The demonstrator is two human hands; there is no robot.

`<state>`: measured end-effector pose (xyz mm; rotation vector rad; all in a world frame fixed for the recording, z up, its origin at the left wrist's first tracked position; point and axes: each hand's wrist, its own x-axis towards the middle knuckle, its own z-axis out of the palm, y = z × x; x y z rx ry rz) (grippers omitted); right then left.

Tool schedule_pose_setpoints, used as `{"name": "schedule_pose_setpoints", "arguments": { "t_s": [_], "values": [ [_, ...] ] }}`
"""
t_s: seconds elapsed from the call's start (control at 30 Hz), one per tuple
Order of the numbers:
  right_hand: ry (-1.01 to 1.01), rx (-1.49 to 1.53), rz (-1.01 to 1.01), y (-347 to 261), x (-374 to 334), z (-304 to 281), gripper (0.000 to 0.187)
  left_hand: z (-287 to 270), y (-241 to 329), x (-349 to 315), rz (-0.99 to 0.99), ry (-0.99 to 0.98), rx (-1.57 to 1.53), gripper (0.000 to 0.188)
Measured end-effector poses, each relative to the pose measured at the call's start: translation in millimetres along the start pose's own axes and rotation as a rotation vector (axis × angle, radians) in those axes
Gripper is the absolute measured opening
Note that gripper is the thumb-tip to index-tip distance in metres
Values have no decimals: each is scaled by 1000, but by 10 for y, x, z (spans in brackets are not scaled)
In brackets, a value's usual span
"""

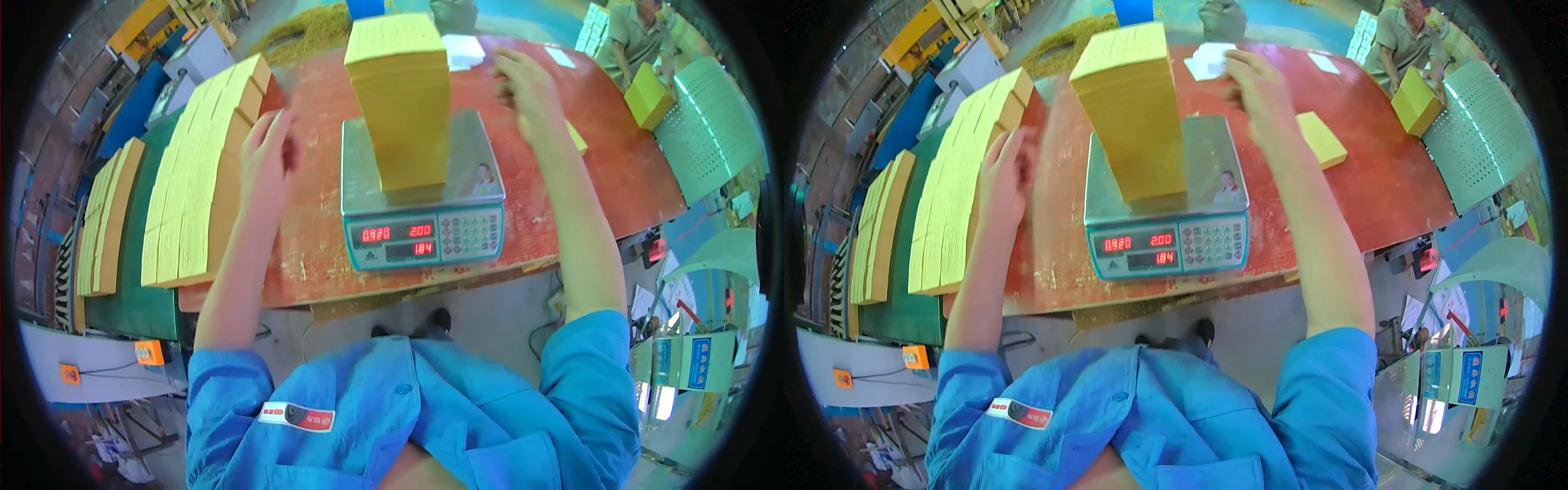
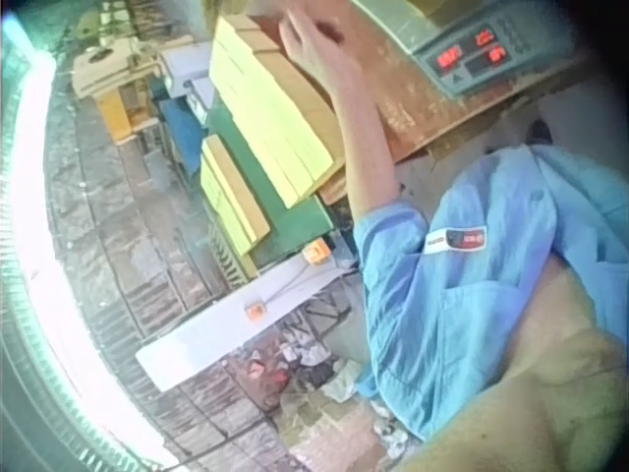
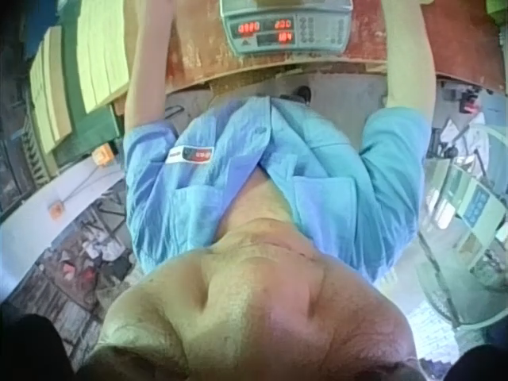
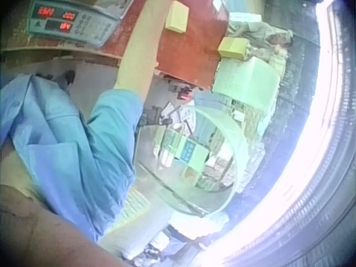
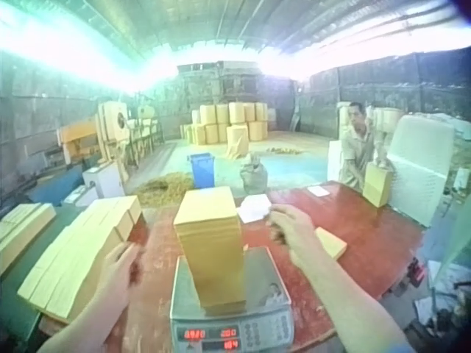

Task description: The recorder is weighing stacks of yellow paper or sponge-like material on a digital scale in a factory setting.

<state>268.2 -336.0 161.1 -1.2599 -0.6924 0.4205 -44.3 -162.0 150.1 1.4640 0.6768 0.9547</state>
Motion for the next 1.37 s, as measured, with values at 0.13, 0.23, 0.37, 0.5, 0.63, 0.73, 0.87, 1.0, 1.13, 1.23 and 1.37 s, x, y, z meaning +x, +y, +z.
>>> {"name": "schedule_pose_setpoints", "arguments": {
  "t_s": [0.13, 0.23, 0.37, 0.5, 0.63, 0.73, 0.87, 1.0, 1.13, 1.23, 1.37],
  "values": [
    [78, -162, 140, 469, -577, -683, 31, -763, -645, -1071, -220, 184, 123, 17],
    [126, -164, 263, 907, -923, -1193, 29, -1239, -1125, -1805, -464, 384, 193, 16],
    [193, -116, 408, 1402, -1205, -1659, 26, -1397, -1431, -2341, -564, 531, 200, 16],
    [172, -61, 488, 1580, -1257, -1717, 23, -1174, -1406, -2430, -561, 581, 85, 16],
    [111, -34, 496, 1635, -1175, -1766, 22, -881, -1381, -2321, -502, 527, 64, 17],
    [94, -1, 527, 1674, -1096, -1839, 22, -676, -1375, -2254, -500, 535, 44, 18],
    [54, 1, 556, 1667, -1034, -1883, 22, -494, -1339, -2165, -495, 532, 52, 18],
    [10, 51, 535, 1660, -1059, -1920, 21, -364, -1135, -1938, -445, 527, 91, 16],
    [102, 38, 536, 1716, -1164, -1959, 20, -292, -882, -1397, -401, 490, 158, 14],
    [106, -197, 413, 1646, -1270, -1817, 19, -355, -830, -926, -272, 419, 230, 14],
    [103, -468, 257, 1672, -1195, -1562, 20, -503, -991, -234, -132, 357, 221, 14]
  ]
}}
